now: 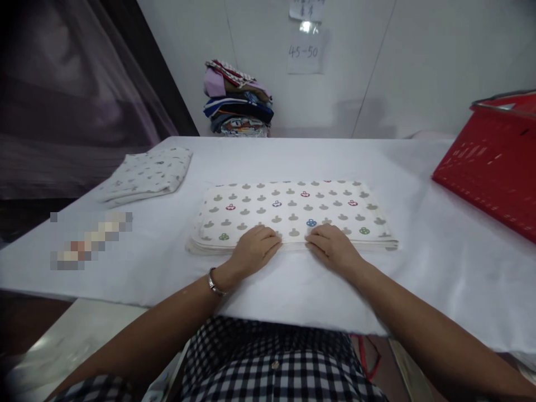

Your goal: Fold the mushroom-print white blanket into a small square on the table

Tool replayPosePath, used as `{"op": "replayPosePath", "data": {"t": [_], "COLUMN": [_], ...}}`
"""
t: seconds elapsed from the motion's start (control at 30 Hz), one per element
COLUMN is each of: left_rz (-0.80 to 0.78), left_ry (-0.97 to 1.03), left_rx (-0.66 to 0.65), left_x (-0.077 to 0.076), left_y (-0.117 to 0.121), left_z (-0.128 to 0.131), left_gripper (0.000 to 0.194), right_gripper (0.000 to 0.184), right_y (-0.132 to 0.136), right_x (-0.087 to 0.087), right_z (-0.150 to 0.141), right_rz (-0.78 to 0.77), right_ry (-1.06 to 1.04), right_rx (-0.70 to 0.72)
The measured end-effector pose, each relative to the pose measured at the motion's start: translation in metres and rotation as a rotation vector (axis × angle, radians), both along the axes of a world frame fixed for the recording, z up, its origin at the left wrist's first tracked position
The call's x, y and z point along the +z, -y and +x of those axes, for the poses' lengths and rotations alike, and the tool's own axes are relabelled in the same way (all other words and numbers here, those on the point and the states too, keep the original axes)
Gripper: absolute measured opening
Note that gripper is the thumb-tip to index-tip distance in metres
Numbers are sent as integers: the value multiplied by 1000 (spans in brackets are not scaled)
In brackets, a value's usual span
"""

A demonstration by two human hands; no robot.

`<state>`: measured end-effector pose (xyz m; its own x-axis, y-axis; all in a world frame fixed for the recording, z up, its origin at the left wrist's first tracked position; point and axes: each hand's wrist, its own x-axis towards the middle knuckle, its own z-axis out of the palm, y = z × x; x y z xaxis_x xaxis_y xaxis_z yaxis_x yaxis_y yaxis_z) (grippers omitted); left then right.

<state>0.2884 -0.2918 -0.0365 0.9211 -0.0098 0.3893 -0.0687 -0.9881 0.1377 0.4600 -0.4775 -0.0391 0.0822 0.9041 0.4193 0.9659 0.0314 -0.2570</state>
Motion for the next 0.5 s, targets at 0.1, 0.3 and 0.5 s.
{"op": "replayPosePath", "data": {"t": [0.1,0.3,0.5], "left_rz": [-32,-26,8], "left_ry": [-10,-29,-49], "left_rx": [-1,21,47], "left_x": [0,0,2], "left_y": [0,1,3], "left_z": [-1,0,3], "left_gripper": [26,23,29], "right_gripper": [21,21,24], "right_y": [0,-1,-3], "right_x": [0,0,3], "right_z": [1,1,1], "right_rz": [-5,-14,-22], "right_ry": [-13,-66,-54], "right_rx": [11,0,2]}}
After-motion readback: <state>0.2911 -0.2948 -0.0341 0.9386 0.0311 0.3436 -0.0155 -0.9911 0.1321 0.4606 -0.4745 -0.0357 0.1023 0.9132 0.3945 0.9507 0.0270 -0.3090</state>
